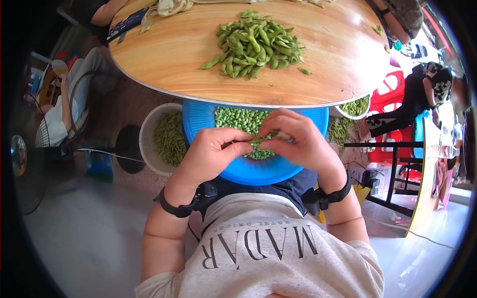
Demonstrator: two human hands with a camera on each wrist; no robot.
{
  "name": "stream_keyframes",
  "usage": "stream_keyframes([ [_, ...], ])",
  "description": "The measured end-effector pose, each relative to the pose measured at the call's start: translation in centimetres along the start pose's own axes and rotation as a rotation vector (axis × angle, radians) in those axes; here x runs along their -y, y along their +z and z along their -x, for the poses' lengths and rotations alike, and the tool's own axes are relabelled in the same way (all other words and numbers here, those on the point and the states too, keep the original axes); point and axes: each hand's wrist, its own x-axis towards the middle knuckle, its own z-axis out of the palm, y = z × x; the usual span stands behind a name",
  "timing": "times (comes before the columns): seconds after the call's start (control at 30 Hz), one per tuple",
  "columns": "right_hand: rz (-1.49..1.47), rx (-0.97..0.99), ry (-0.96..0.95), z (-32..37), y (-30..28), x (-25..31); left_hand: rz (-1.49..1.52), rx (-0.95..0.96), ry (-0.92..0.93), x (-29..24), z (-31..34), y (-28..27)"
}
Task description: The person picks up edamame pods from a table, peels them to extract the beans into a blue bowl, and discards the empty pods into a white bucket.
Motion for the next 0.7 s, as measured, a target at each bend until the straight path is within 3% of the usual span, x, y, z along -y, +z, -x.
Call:
stream_keyframes([
  [0.03, -0.095, -0.058, 0.063, 0.5, 0.0, -0.8, 0.155, -0.013, -0.193, -0.9, 0.3, 0.1],
  [0.07, -0.191, -0.114, 0.123, 0.9, -0.1, -1.3, 0.154, -0.044, -0.186, -0.9, 0.4, 0.5],
  [0.1, -0.401, -0.043, 0.345, 1.0, -0.5, -0.8, 0.152, -0.075, -0.179, -0.8, 0.6, 0.8],
  [0.2, -0.764, 0.072, 0.424, 1.7, 1.2, -1.4, 0.116, -0.156, -0.069, 0.2, 0.7, 1.9],
  [0.43, -0.76, 0.04, 0.397, 1.5, 2.4, -1.1, -0.25, -0.27, 0.216, -0.6, 0.5, 2.9],
  [0.7, -0.632, -0.021, 0.401, 1.2, 2.3, -1.0, -0.348, -0.345, 0.278, -0.5, 0.2, 3.7],
])
